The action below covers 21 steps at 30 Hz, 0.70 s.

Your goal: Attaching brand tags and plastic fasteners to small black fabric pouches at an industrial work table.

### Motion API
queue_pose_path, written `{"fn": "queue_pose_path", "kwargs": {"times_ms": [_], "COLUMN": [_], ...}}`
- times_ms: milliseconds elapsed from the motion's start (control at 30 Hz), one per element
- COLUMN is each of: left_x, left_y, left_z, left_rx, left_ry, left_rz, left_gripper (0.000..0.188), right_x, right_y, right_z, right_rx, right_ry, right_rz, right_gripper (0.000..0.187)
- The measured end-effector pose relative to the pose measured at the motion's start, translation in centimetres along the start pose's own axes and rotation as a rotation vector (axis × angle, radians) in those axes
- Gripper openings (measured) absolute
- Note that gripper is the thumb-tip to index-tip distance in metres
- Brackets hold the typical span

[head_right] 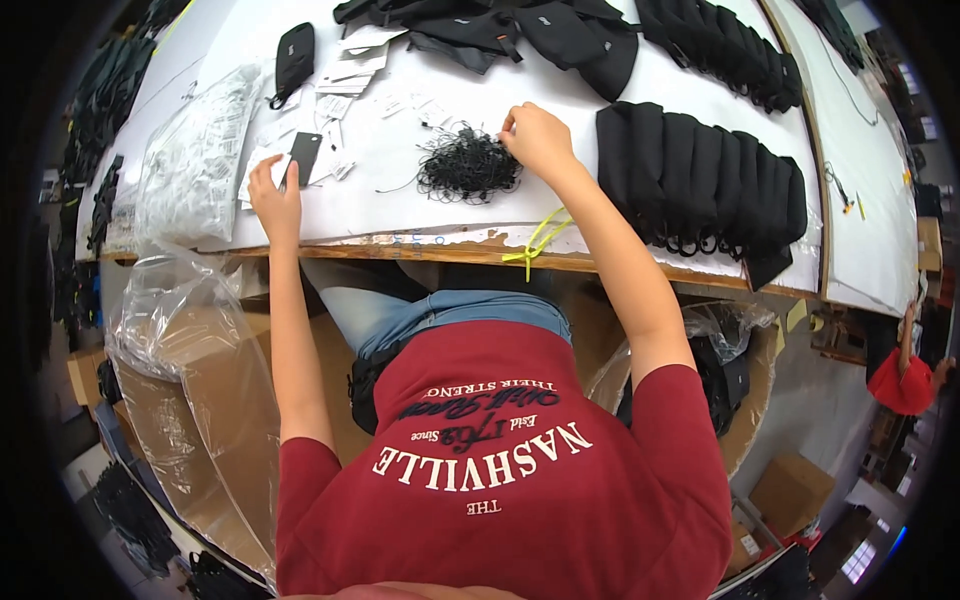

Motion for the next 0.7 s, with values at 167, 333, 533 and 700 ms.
{"fn": "queue_pose_path", "kwargs": {"times_ms": [167, 333, 533, 700], "left_x": [-0.1, -0.1, 1.8, 3.0], "left_y": [-1.1, -1.5, -3.1, -4.3], "left_z": [-8.0, -6.9, -5.1, -8.1], "left_rx": [0.16, 0.216, 0.223, 0.231], "left_ry": [-0.336, -0.239, -0.161, -0.12], "left_rz": [-0.093, -0.2, -0.279, -0.073], "left_gripper": [0.089, 0.084, 0.057, 0.028], "right_x": [0.4, 1.7, 0.3, 4.0], "right_y": [-0.5, 0.6, 0.1, -0.2], "right_z": [-0.9, -1.2, -1.1, -2.7], "right_rx": [0.122, 0.089, 0.273, 0.178], "right_ry": [0.052, 0.027, 0.265, 0.043], "right_rz": [-0.012, -0.03, -0.004, -0.074], "right_gripper": [0.014, 0.012, 0.01, 0.014]}}
Point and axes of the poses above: each hand's wrist, its own y-axis away from the middle knuckle, its own x-axis out of the back of the hand, z = x × y, the point moved 3 cm from there along -y, towards the middle knuckle, and after that the axes turned 8 degrees about y, right-handed, at the moved point
